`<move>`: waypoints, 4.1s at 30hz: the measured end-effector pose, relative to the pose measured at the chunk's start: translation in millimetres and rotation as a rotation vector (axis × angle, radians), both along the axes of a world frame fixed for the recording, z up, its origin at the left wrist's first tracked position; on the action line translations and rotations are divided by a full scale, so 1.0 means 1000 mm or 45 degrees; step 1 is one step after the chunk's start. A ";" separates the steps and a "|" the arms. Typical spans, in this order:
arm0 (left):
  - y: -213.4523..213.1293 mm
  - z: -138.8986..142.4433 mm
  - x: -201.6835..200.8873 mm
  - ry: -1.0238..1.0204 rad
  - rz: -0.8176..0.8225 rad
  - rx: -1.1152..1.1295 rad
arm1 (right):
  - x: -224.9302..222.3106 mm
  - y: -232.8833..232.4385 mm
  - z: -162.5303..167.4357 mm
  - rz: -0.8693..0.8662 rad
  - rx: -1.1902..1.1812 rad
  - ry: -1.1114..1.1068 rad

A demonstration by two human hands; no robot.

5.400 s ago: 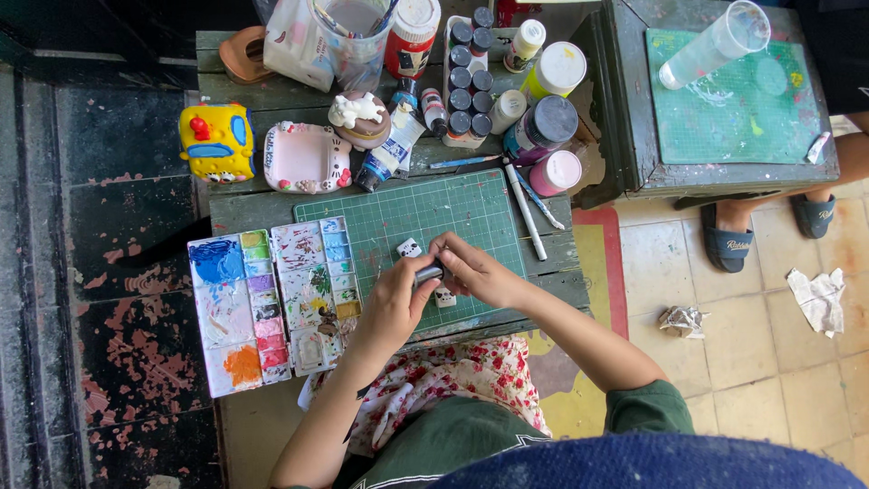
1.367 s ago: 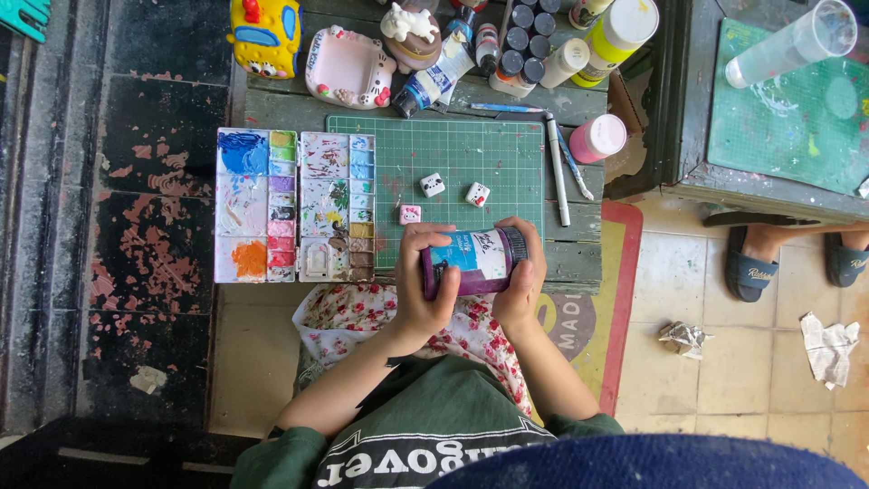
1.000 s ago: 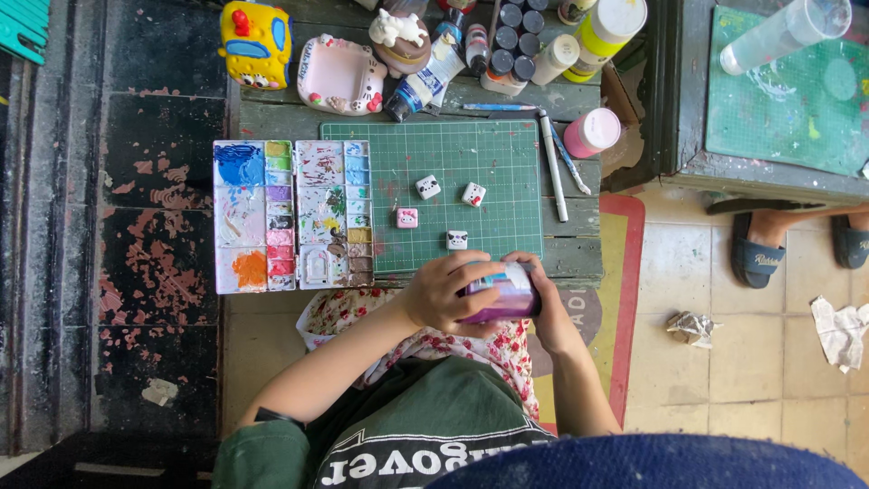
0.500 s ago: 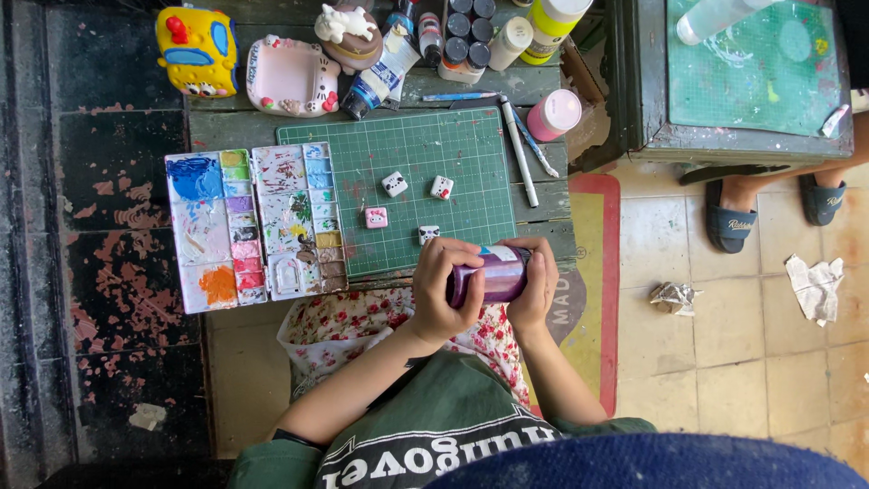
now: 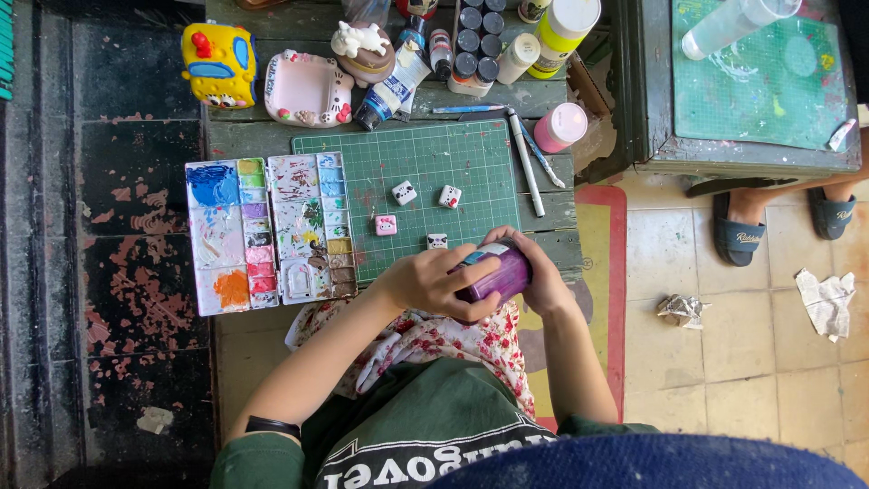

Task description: The person sits at a craft worktable painting small white cat-shaped figurines. They pick up paint bottles, open them, dip a brush into a paint palette, and apply paint to the figurines on a cutting mat, repeating with different colors.

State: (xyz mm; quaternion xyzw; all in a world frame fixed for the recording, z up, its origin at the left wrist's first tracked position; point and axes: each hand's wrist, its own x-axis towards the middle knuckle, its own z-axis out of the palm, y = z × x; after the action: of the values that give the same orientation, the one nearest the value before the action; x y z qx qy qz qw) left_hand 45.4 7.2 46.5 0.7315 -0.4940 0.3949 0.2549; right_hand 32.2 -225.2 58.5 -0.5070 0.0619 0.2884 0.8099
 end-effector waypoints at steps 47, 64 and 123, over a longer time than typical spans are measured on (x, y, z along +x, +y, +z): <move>-0.040 0.005 -0.024 0.596 -0.024 -0.787 | -0.011 0.044 0.027 -0.794 0.259 -0.161; -0.055 0.044 -0.031 0.744 -0.019 -1.088 | -0.021 0.062 0.067 -0.963 0.042 -0.644; -0.010 0.022 -0.065 1.191 0.189 -0.167 | -0.057 0.020 0.002 -0.292 -0.822 -0.779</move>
State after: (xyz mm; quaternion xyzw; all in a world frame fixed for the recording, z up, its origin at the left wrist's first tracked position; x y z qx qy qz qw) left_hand -19.8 -2.5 68.5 0.8464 -0.2465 0.0707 0.4667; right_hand -25.2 -205.0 60.3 -0.7851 -0.0377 0.0000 0.6182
